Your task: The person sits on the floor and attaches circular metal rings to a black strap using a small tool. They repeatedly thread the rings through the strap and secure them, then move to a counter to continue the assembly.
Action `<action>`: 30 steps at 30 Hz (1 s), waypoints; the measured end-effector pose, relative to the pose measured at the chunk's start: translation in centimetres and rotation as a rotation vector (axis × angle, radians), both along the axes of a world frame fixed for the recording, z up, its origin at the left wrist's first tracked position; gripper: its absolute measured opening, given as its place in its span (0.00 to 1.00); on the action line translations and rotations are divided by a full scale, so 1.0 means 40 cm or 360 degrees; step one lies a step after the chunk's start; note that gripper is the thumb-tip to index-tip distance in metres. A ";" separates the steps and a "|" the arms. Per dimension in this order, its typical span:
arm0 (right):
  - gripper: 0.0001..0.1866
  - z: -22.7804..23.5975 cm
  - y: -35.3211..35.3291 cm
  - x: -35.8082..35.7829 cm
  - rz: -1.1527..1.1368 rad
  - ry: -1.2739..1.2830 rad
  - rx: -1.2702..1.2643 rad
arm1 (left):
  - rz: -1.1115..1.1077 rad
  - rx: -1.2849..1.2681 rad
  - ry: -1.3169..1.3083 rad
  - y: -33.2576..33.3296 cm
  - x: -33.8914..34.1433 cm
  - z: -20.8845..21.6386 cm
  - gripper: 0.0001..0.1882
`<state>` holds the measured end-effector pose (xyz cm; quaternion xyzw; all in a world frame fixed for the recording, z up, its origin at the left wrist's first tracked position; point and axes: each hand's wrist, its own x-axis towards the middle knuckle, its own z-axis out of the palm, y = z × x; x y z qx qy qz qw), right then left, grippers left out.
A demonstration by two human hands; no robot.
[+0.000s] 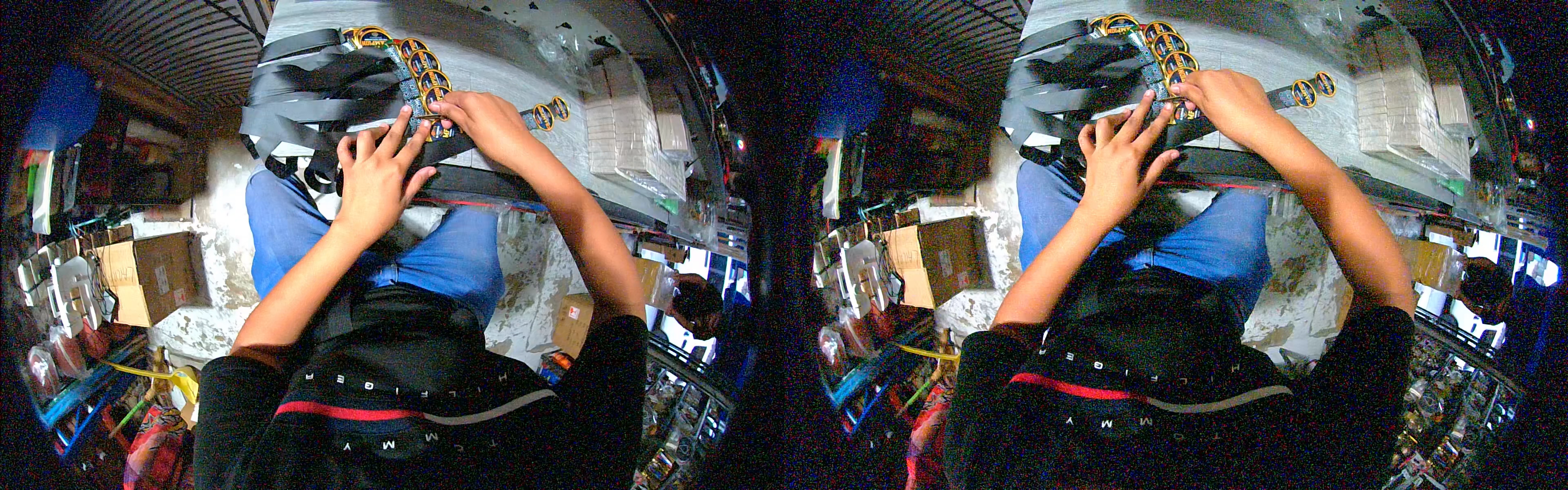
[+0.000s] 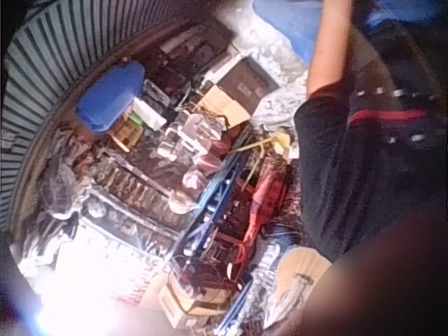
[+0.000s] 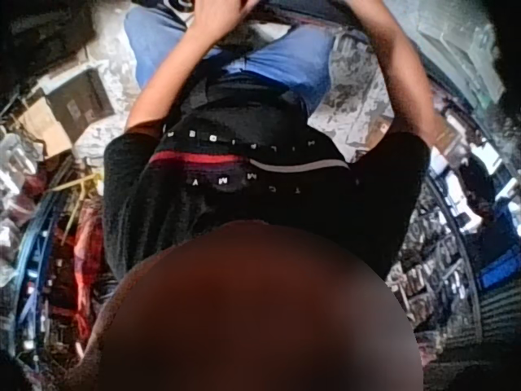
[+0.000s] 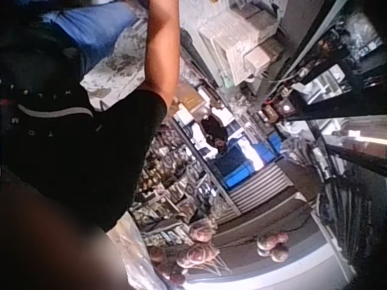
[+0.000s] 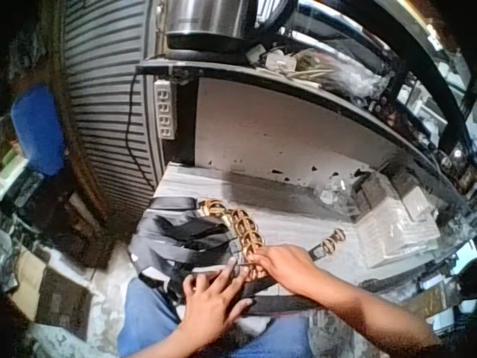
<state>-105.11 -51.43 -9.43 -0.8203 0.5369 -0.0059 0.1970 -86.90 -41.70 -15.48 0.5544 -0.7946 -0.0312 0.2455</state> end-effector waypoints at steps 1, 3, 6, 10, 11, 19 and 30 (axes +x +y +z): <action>0.23 0.000 0.001 0.000 -0.0009 -0.0015 0.0005 | 0.0004 0.0002 -0.0001 -0.001 0.000 0.000 0.30; 0.23 0.002 0.000 0.000 -0.0022 -0.0053 0.0017 | -0.0001 0.0007 -0.0004 -0.002 0.000 0.001 0.30; 0.23 0.006 -0.005 0.001 0.0003 -0.0027 0.0020 | -0.0001 -0.0015 0.0000 -0.003 -0.001 0.001 0.29; 0.22 0.005 -0.017 -0.001 0.0040 0.0024 0.0095 | 0.0019 -0.0013 -0.0025 -0.003 -0.004 0.001 0.29; 0.22 0.003 -0.019 -0.004 0.0048 0.0008 0.0087 | 0.0014 -0.0024 -0.0025 -0.003 -0.004 0.001 0.29; 0.25 0.037 -0.034 -0.052 0.0096 -0.0225 -0.0064 | 0.0008 -0.0045 -0.0025 -0.003 -0.001 0.006 0.33; 0.22 0.067 -0.078 0.037 0.0359 0.0327 -0.0386 | 0.0098 -0.0096 -0.0048 -0.009 -0.022 -0.006 0.38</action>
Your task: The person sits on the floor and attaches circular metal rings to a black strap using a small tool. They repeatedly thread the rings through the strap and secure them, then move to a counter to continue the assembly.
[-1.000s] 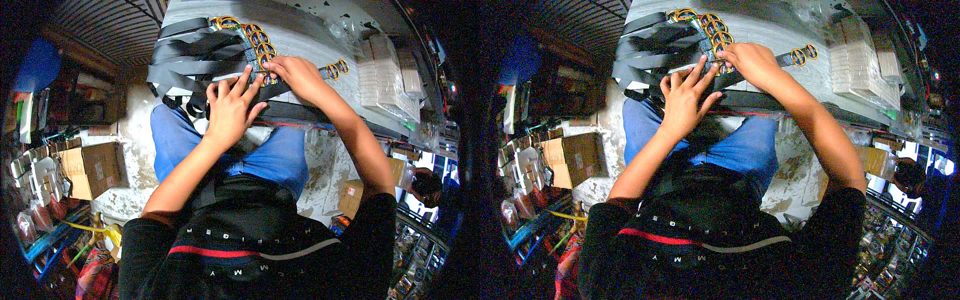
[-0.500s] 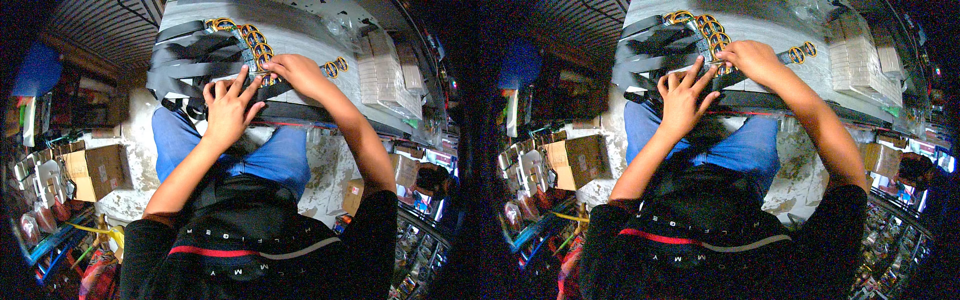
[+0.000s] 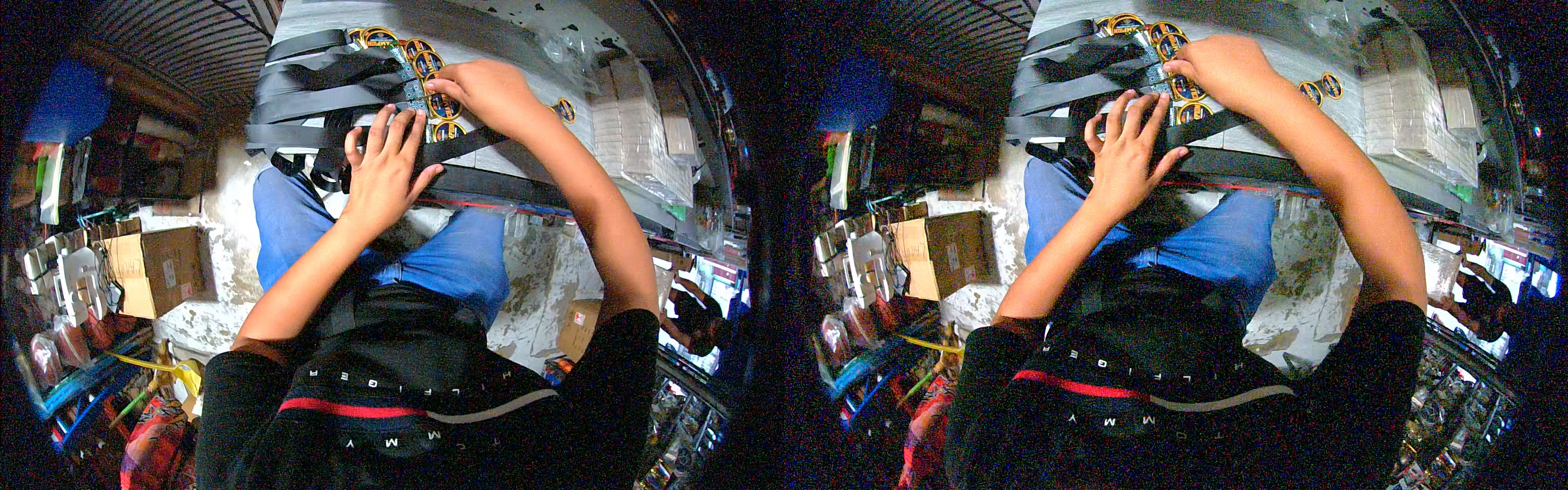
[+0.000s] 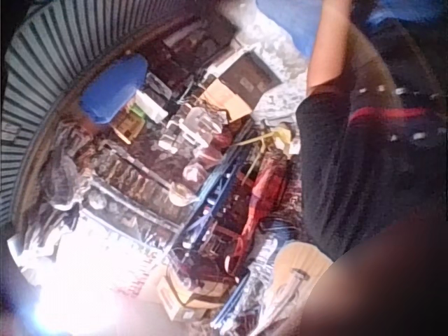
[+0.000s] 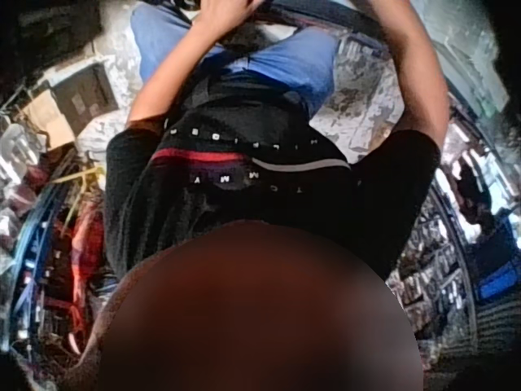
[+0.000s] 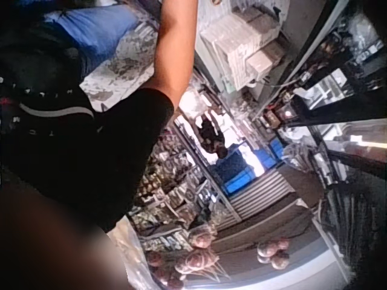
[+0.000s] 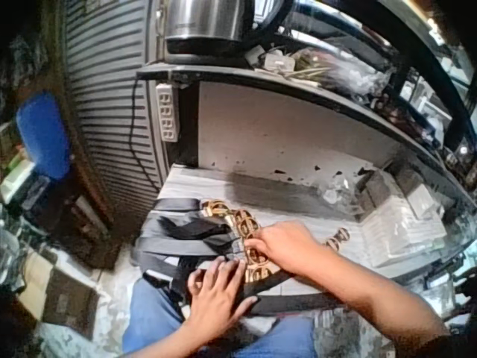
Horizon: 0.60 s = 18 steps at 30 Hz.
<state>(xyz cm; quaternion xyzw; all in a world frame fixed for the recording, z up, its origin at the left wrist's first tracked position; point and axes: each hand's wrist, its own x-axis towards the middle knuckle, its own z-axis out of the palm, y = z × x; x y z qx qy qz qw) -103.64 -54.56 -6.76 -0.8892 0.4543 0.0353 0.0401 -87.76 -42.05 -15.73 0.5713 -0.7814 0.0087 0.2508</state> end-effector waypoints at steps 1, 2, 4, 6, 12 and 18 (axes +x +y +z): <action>0.22 -0.003 -0.002 0.004 0.0027 0.0042 -0.0033 | 0.0002 0.0018 -0.0013 0.000 0.000 0.000 0.38; 0.21 -0.006 -0.004 0.007 0.0032 0.0061 -0.0043 | -0.0001 0.0017 0.0014 0.000 0.001 0.000 0.37; 0.21 -0.009 -0.006 0.011 0.0039 0.0096 -0.0062 | -0.0004 0.0051 0.0045 -0.001 0.002 0.001 0.37; 0.21 -0.010 -0.007 0.015 0.0029 0.0163 -0.0099 | -0.0019 0.0074 0.0042 -0.002 0.003 0.002 0.37; 0.21 -0.008 -0.007 0.025 0.0009 0.0226 -0.0073 | -0.0026 0.0061 0.0043 -0.003 0.001 0.000 0.36; 0.20 -0.028 -0.011 0.012 -0.0034 0.0083 -0.0042 | -0.0010 0.0058 0.0037 -0.002 0.000 -0.005 0.36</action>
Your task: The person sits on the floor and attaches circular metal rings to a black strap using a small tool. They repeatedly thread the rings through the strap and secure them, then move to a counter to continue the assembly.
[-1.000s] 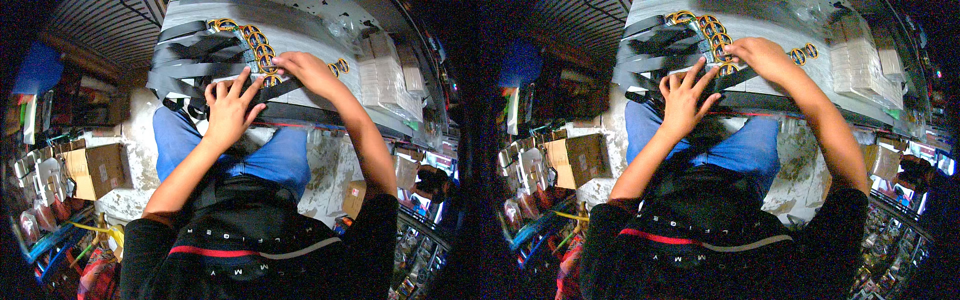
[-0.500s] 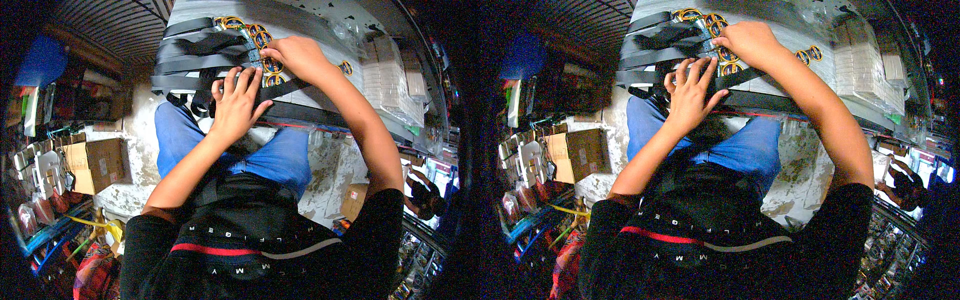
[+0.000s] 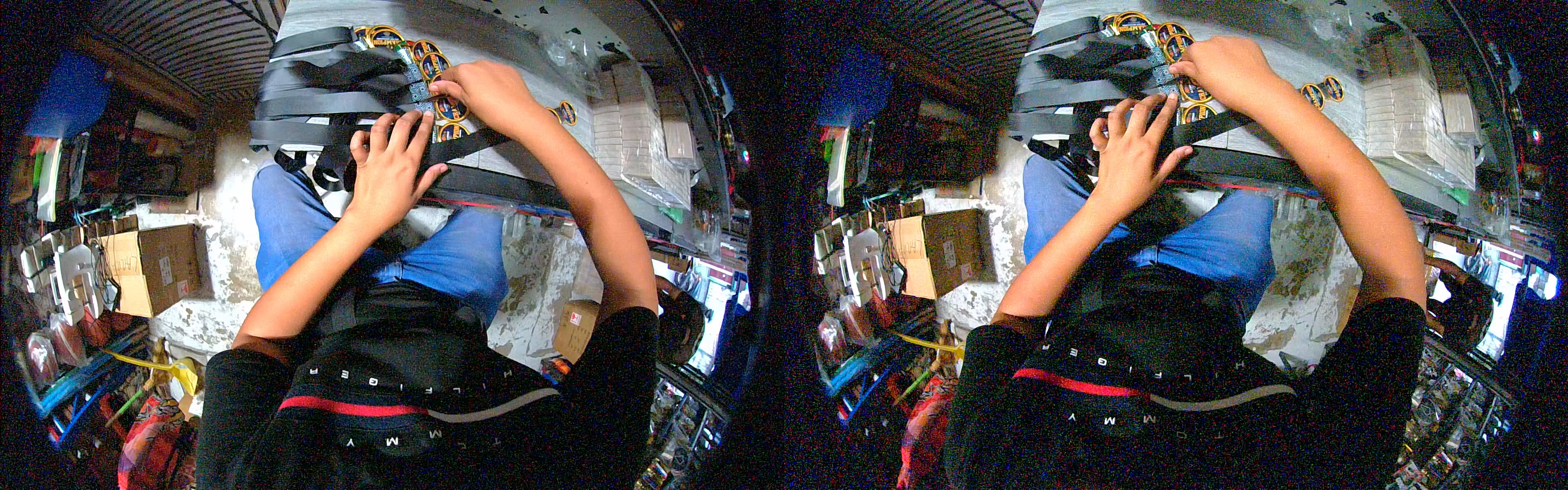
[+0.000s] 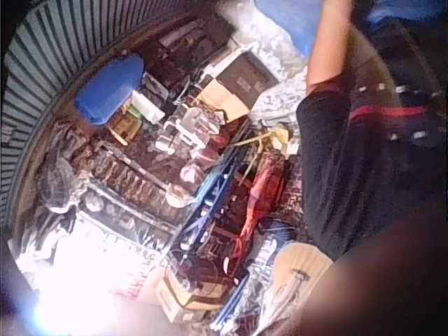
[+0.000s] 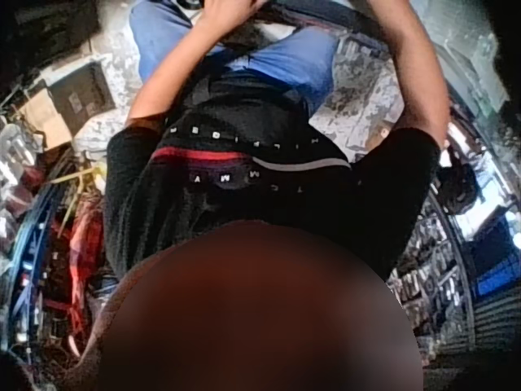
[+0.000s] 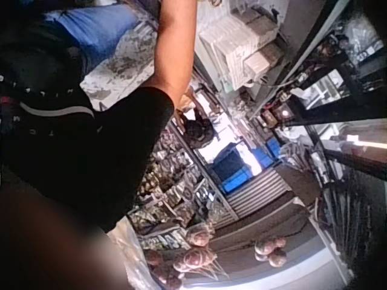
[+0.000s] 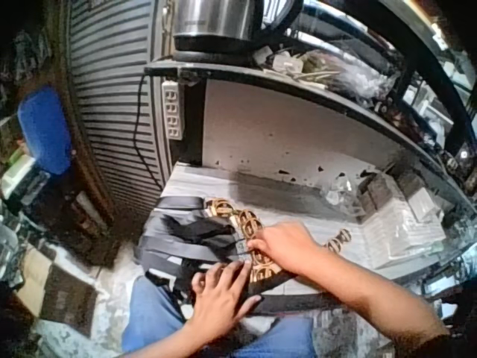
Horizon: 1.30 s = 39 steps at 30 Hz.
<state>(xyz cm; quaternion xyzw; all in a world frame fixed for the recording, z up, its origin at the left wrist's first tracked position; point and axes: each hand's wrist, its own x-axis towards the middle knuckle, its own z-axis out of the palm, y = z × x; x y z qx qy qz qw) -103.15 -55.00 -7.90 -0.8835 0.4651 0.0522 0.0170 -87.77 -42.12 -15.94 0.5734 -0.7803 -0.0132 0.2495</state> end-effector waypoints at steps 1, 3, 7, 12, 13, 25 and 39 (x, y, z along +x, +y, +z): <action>0.19 -0.006 -0.001 -0.004 -0.0021 0.0000 -0.0023 | 0.0005 0.0001 0.0001 0.000 0.000 0.001 0.36; 0.19 -0.018 -0.005 -0.012 -0.0028 -0.0069 0.0052 | 0.0004 -0.0013 -0.0005 -0.001 -0.001 0.003 0.37; 0.26 -0.022 -0.010 -0.050 -0.0024 -0.0397 0.0093 | -0.0018 0.0030 -0.0017 0.000 0.001 0.015 0.37; 0.27 -0.036 0.032 -0.113 -0.0425 -0.0837 0.0149 | -0.0086 -0.0054 0.0071 0.001 0.009 0.028 0.34; 0.27 -0.054 0.052 -0.117 -0.0505 -0.0828 0.0114 | -0.0077 -0.0057 0.0047 -0.003 0.009 0.030 0.33; 0.23 -0.151 0.098 -0.117 -0.0592 -0.2099 0.0845 | 0.0093 -0.0075 0.0027 -0.047 0.008 0.056 0.38; 0.19 -0.114 0.228 -0.117 -0.0508 -0.1400 0.0255 | -0.0116 -0.0067 0.0063 -0.047 -0.002 0.046 0.22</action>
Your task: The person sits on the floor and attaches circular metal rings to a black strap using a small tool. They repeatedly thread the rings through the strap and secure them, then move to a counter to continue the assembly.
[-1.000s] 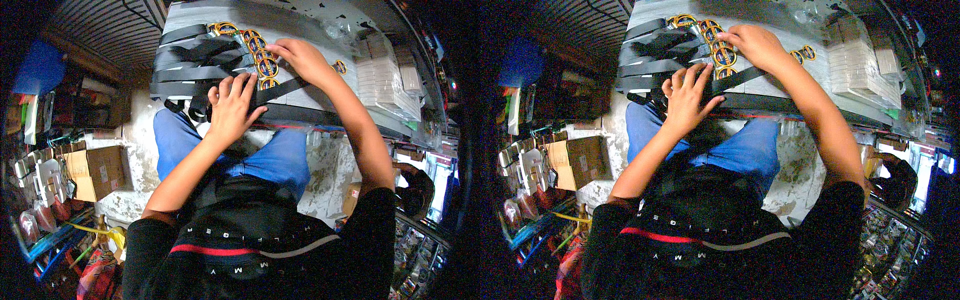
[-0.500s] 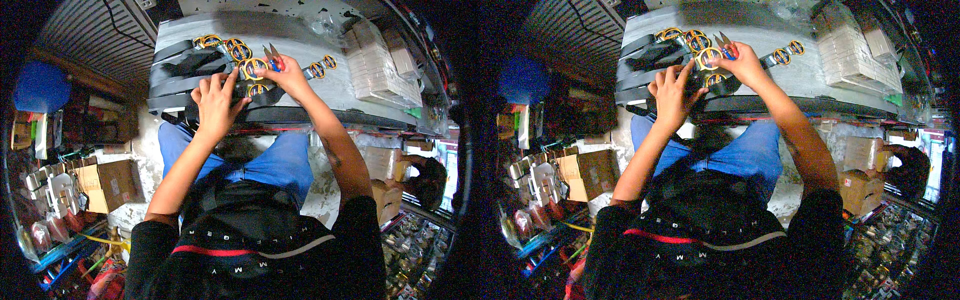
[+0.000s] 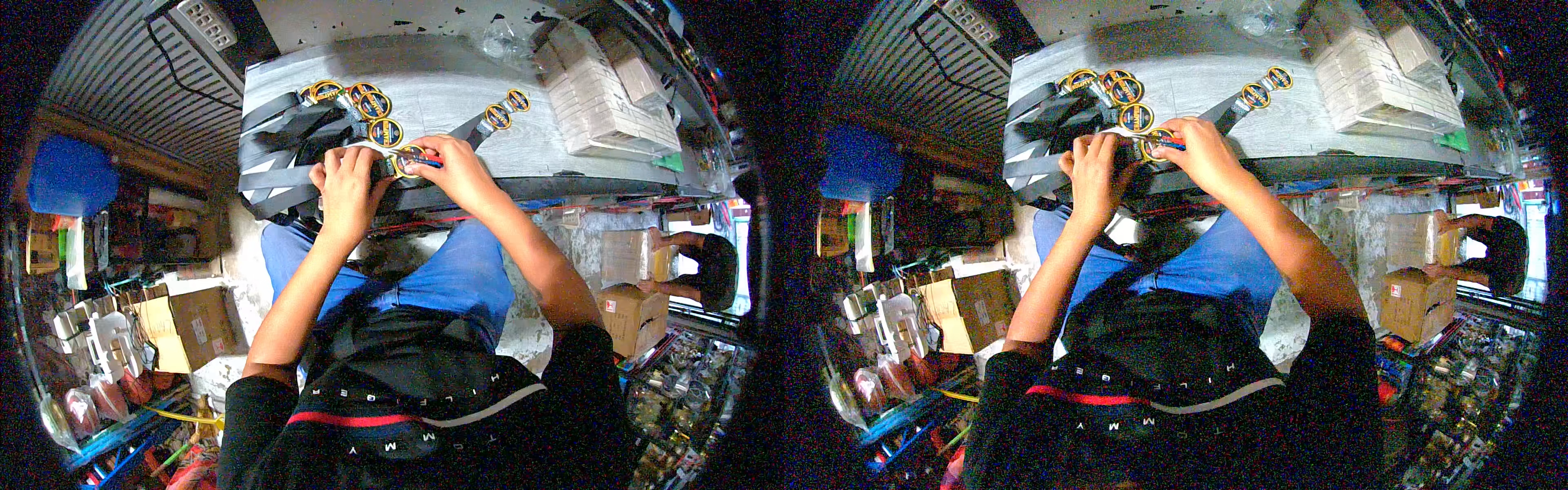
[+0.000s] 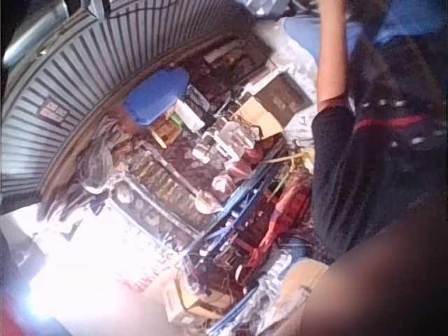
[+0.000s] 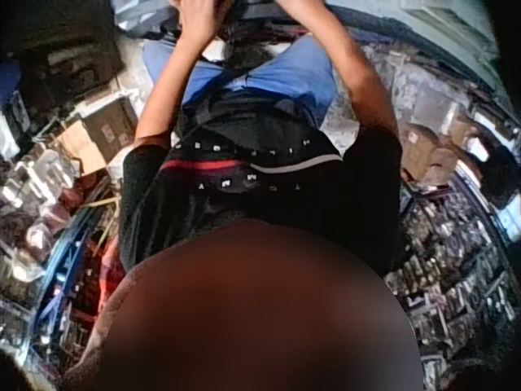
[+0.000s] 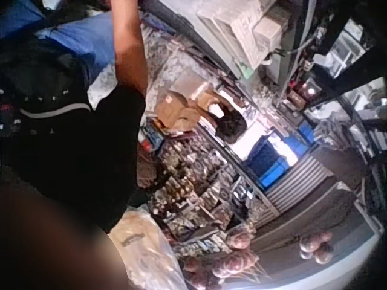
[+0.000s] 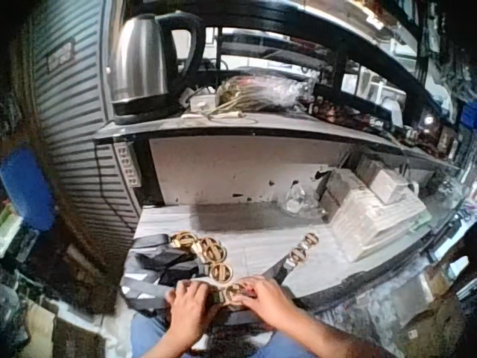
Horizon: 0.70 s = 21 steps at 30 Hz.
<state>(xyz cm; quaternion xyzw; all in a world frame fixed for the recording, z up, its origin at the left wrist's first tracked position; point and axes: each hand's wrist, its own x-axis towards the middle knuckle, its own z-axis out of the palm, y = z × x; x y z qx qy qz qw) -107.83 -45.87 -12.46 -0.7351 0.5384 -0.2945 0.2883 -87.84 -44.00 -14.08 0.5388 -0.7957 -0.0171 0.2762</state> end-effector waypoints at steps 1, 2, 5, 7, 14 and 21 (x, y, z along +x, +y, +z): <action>0.19 -0.007 -0.005 -0.006 0.0038 -0.0012 -0.0030 | -0.0082 -0.0070 0.0113 -0.002 -0.001 0.000 0.21; 0.18 -0.015 -0.013 -0.014 0.0061 -0.0020 -0.0041 | -0.0075 0.0004 0.0130 -0.004 0.001 -0.001 0.21; 0.20 -0.040 -0.052 -0.039 0.0109 0.0106 -0.0186 | -0.0123 0.0060 0.0188 -0.013 0.003 -0.001 0.19; 0.21 -0.050 -0.084 -0.047 0.0155 0.0089 -0.0090 | -0.0134 0.0106 0.0309 -0.015 0.000 0.004 0.20; 0.18 0.051 -0.165 -0.038 0.0509 -0.0710 0.0296 | -0.0089 0.0103 0.0697 -0.025 -0.019 0.030 0.26; 0.16 0.203 -0.227 -0.103 0.0542 -0.1186 0.0090 | -0.0014 0.0260 0.0534 0.002 0.054 0.054 0.21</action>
